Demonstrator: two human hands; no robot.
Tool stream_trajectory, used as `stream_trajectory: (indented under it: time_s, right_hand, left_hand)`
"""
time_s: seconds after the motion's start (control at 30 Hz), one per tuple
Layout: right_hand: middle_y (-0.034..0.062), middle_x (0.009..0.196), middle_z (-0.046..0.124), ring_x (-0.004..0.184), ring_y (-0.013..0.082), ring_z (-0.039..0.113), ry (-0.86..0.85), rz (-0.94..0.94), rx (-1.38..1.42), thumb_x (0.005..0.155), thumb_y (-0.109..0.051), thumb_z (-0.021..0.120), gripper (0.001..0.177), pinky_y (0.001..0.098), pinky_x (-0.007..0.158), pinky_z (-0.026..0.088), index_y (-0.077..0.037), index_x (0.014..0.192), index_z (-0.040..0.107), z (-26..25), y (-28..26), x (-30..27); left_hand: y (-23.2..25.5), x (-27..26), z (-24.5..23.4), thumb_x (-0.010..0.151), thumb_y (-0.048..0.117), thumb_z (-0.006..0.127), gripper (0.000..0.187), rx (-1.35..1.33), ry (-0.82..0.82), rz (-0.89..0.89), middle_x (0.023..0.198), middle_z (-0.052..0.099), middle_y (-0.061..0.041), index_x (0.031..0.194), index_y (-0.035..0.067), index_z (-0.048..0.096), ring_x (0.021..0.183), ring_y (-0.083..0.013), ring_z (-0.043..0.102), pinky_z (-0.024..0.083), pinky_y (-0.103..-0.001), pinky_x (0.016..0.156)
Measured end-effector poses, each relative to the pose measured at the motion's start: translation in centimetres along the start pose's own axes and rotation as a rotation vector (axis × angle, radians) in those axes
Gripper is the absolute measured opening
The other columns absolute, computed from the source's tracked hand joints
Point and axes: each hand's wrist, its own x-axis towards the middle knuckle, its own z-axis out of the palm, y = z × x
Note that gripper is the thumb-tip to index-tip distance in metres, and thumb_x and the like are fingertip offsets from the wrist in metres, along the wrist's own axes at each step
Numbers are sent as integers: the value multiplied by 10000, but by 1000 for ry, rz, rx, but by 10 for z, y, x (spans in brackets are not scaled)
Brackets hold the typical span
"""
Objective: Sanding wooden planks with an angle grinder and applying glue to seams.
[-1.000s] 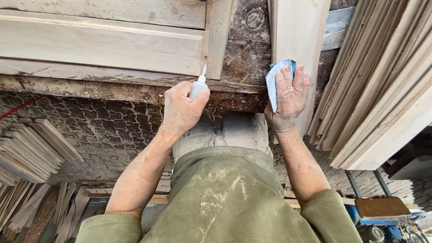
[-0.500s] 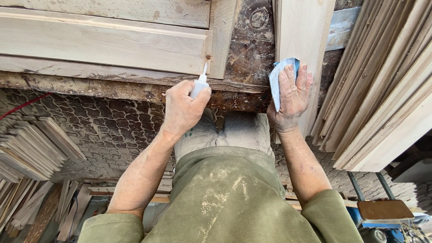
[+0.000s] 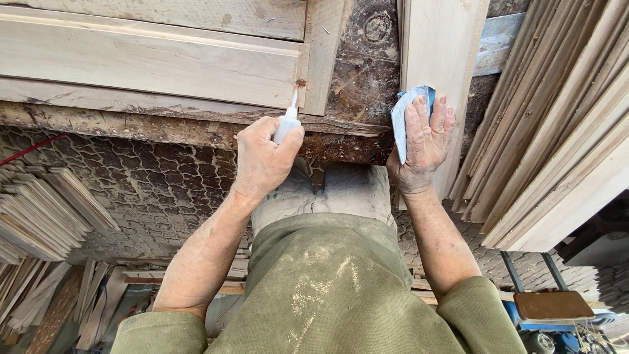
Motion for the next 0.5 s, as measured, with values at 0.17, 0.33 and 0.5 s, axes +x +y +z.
stream_trajectory:
  time_s: [0.17,0.33,0.5]
  right_hand:
    - [299,1339,686,1316,554,522,8,6,22,1033,-180,489,425,618,1121,321,67,1320,684,-2,-4,4]
    - [303,1347,680,1317,558,520,-2,0,29,1027,-166,503,419,626,1120,319,71,1324,679,-2,-3,5]
    - [301,1333,690,1317,550,527,9,21,46,1030,-156,521,394,609,1134,310,76,1301,690,-2,-6,7]
  left_hand:
    - [-4,-2,5,860,237,797,303,-7,1,-6,647,580,-168,689,37,646,617,-292,647,492,-348,585]
    - [-11,0,16,858,254,797,290,-30,-9,-22,667,610,-150,702,46,668,639,-253,659,499,-334,600]
    - [-9,-5,12,863,273,788,287,-30,-43,-42,699,629,-153,726,47,677,671,-274,674,507,-346,620]
